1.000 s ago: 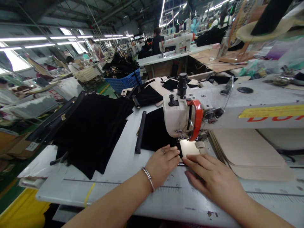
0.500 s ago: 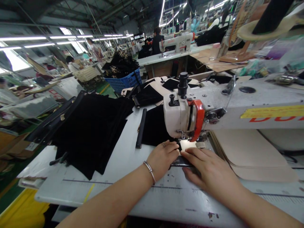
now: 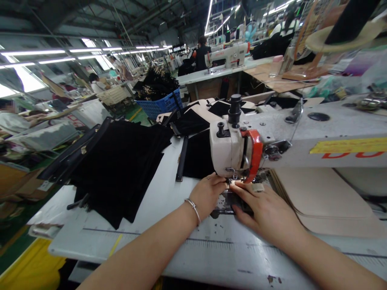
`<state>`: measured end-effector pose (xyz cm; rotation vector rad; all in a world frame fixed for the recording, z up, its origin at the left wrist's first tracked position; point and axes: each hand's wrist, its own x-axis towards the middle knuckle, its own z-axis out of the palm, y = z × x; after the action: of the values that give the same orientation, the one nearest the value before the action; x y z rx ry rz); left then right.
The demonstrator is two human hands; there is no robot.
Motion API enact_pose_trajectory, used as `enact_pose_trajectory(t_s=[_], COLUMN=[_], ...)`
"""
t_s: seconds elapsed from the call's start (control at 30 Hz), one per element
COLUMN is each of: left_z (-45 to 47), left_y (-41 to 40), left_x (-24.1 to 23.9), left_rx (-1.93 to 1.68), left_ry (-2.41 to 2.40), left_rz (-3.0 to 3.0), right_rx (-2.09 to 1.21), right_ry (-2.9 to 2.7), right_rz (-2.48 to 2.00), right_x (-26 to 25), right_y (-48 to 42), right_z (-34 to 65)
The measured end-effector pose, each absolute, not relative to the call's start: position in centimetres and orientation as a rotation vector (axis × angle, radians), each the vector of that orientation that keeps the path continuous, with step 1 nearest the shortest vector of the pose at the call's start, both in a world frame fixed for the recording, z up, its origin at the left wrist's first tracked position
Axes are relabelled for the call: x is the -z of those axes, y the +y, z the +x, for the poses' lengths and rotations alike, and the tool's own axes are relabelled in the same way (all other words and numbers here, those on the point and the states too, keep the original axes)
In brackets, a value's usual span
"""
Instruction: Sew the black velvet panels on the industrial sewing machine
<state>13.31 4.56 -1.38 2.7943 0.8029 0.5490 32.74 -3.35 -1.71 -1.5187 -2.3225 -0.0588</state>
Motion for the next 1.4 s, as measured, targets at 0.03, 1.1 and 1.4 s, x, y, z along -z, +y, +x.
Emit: enact_pose_trajectory(t_s=[0.03, 1.1, 1.4], left_z=[13.33, 13.71, 13.33], left_y=[4.58, 4.9, 4.56], left_x=[1.38, 1.21, 1.53], left_rx=[-0.55, -0.592, -0.629], left_ry=[0.812, 0.957, 0.921], left_rz=[2.795, 2.751, 2.723], right_rx=[0.056, 0.043, 0.055], right_ry=[-2.321, -2.279, -2.265], right_rz=[-1.522, -1.53, -1.486], right_x=[1.75, 1.73, 1.8], right_y=[-3.33, -3.03, -3.4], right_z=[32.73, 32.17, 32.29])
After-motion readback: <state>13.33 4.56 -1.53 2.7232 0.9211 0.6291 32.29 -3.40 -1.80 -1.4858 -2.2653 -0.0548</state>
